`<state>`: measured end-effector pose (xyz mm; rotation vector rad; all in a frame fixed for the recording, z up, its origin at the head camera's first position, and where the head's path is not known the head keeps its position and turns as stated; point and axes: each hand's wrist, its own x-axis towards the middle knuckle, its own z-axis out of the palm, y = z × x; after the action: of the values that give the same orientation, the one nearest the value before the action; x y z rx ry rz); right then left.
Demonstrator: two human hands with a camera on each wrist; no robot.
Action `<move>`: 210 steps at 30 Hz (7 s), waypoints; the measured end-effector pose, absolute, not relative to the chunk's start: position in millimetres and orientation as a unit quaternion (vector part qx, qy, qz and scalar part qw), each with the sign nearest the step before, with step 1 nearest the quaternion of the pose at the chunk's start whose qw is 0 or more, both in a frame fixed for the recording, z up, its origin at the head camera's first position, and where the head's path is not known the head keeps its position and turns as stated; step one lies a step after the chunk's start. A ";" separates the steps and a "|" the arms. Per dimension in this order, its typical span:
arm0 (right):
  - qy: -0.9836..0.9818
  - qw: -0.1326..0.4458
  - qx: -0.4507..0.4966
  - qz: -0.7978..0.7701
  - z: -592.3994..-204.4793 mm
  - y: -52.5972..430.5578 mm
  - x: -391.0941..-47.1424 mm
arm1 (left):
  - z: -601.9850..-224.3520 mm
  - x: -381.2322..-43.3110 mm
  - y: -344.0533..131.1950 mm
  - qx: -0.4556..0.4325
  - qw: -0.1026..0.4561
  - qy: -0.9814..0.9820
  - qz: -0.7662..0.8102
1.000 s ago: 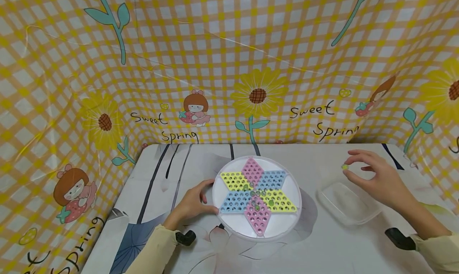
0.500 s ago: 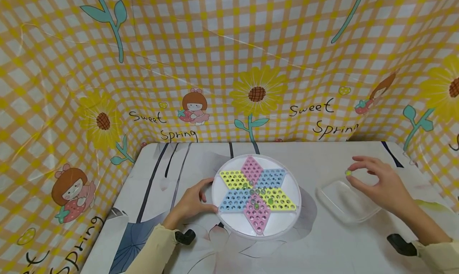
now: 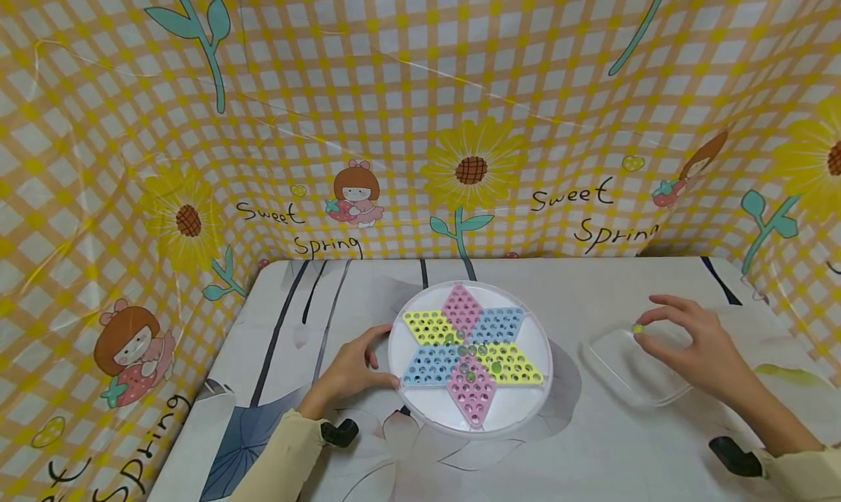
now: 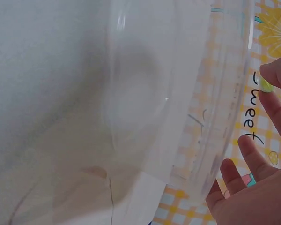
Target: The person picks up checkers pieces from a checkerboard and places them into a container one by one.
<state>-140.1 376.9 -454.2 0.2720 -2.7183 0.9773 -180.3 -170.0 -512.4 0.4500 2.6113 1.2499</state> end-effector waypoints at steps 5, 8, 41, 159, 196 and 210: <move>-0.930 0.118 0.095 0.335 -457.2 378.0 -140.1 | -512.6 -180.5 -169.7 0.156 0.103 0.886 0.424; -0.930 0.122 0.100 0.333 -459.3 378.8 -140.5 | -513.0 -180.5 -169.6 0.158 0.100 0.886 0.424; -0.926 0.126 0.111 0.338 -461.1 380.4 -143.4 | -514.8 -180.7 -170.8 0.155 0.100 0.887 0.424; -0.917 -0.076 0.229 0.319 -482.7 206.4 -171.6 | -511.7 -178.9 -168.6 0.141 0.110 0.886 0.428; -0.912 -0.067 0.241 0.324 -483.5 206.2 -172.9 | -510.5 -180.0 -167.5 0.137 0.111 0.885 0.432; -0.905 -0.021 0.226 0.360 -470.2 212.5 -173.9 | -516.9 -180.4 -168.4 0.148 0.106 0.888 0.421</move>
<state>-173.9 212.5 -470.2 0.7208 -2.8807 1.1478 -180.4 -168.4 -516.9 0.4351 2.6170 1.2412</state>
